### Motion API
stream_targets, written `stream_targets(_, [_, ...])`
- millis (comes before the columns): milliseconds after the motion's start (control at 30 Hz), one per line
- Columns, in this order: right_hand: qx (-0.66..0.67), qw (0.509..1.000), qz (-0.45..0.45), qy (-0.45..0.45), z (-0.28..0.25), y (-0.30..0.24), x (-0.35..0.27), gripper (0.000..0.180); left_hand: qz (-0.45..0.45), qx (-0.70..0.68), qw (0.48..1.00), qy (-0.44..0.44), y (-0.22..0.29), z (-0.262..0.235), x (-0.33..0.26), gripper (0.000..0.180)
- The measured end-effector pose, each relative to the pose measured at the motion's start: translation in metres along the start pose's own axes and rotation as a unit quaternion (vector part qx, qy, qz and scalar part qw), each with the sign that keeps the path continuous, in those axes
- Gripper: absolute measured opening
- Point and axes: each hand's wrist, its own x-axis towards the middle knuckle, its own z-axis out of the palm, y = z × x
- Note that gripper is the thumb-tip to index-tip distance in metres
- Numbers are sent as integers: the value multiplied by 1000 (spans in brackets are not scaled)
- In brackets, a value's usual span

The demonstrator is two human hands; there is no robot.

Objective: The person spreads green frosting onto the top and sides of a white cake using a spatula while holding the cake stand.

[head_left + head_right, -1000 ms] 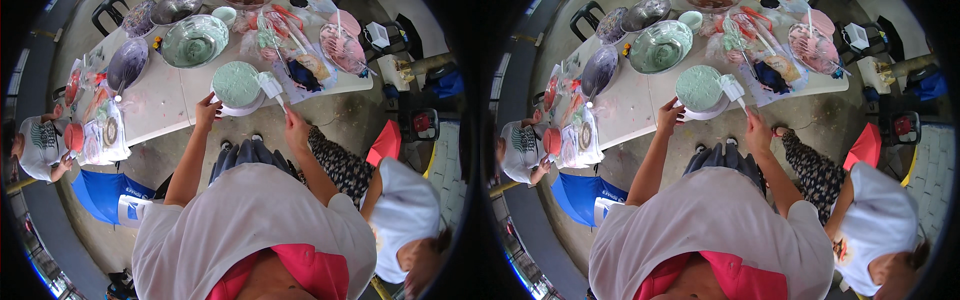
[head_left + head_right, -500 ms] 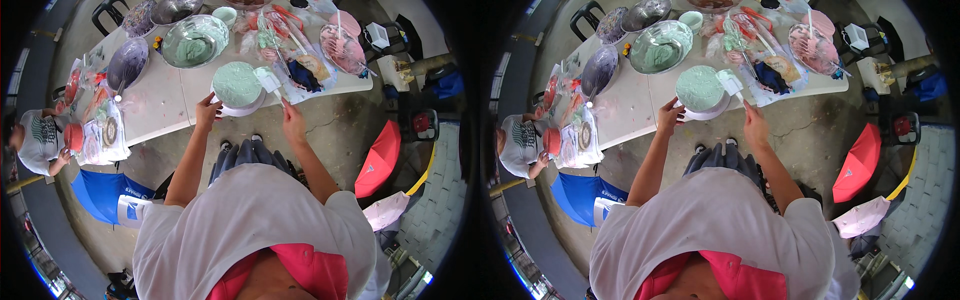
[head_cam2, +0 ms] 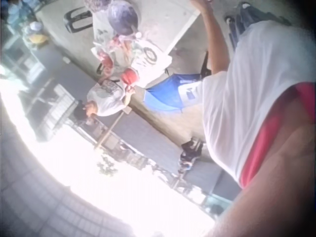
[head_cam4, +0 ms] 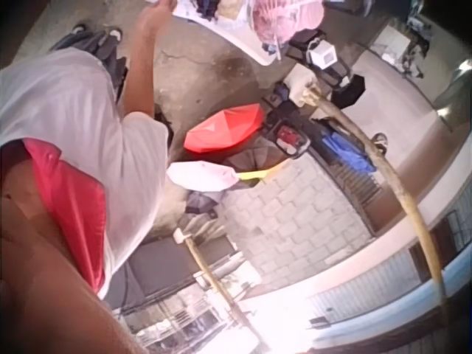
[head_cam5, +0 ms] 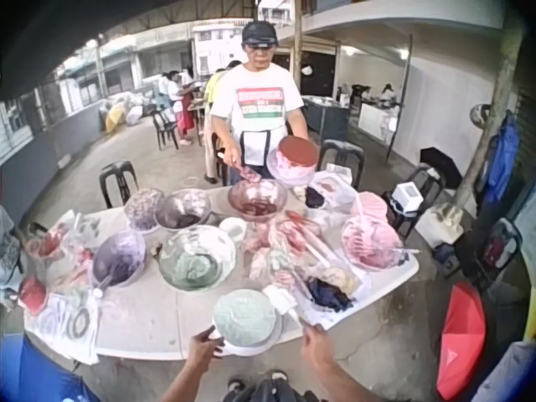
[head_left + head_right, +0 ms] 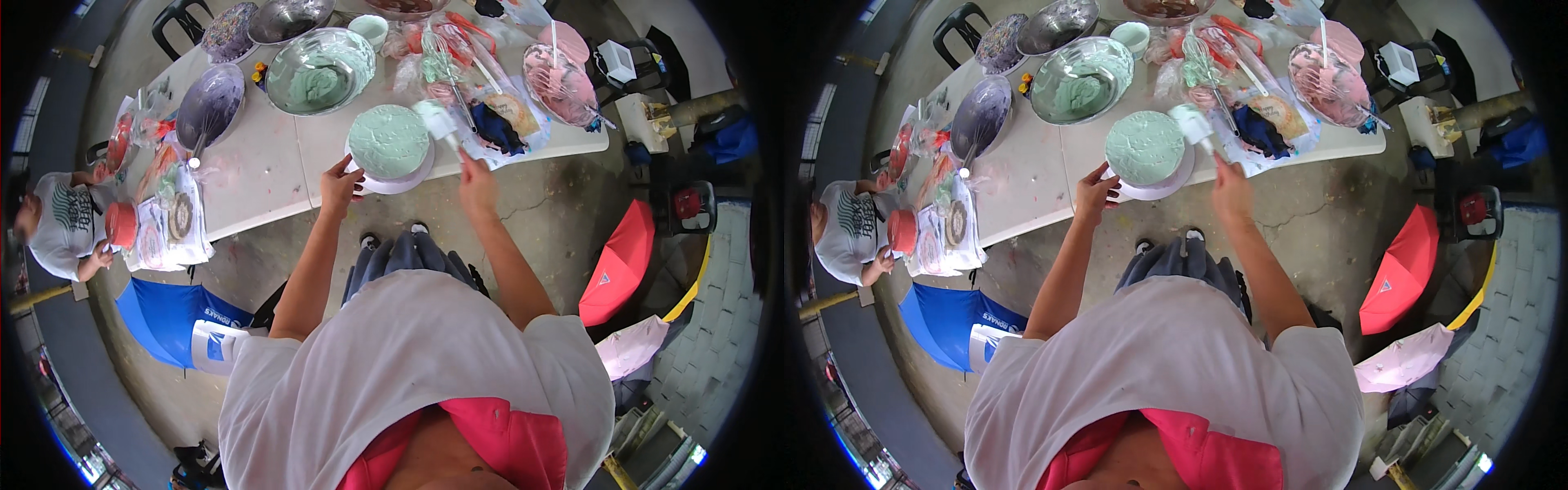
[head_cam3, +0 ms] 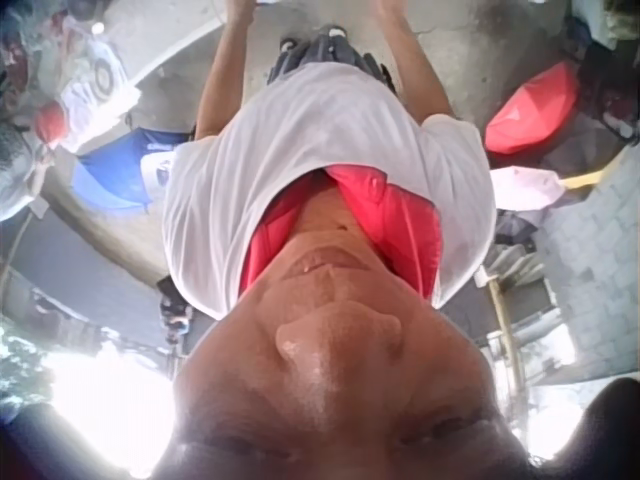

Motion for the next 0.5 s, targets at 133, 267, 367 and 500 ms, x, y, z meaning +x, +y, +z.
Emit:
stream_targets(133, [192, 979, 61, 8, -21, 10, 8, 34, 1, -8, 1000, 2, -1, 0, -1, 50])
stream_targets(267, [234, 965, 70, -96, -21, 5, 27, 34, 2, 2, 1000, -1, -1, -2, -1, 51])
stream_targets(367, [129, 986, -57, -90, -10, 3, 51, 32, 2, 11, 1000, -3, 2, -1, -3, 51])
stream_targets(500, [48, 981, -102, -158, -6, -1, 74, 29, -2, 9, 1000, 3, 1, 0, -3, 51])
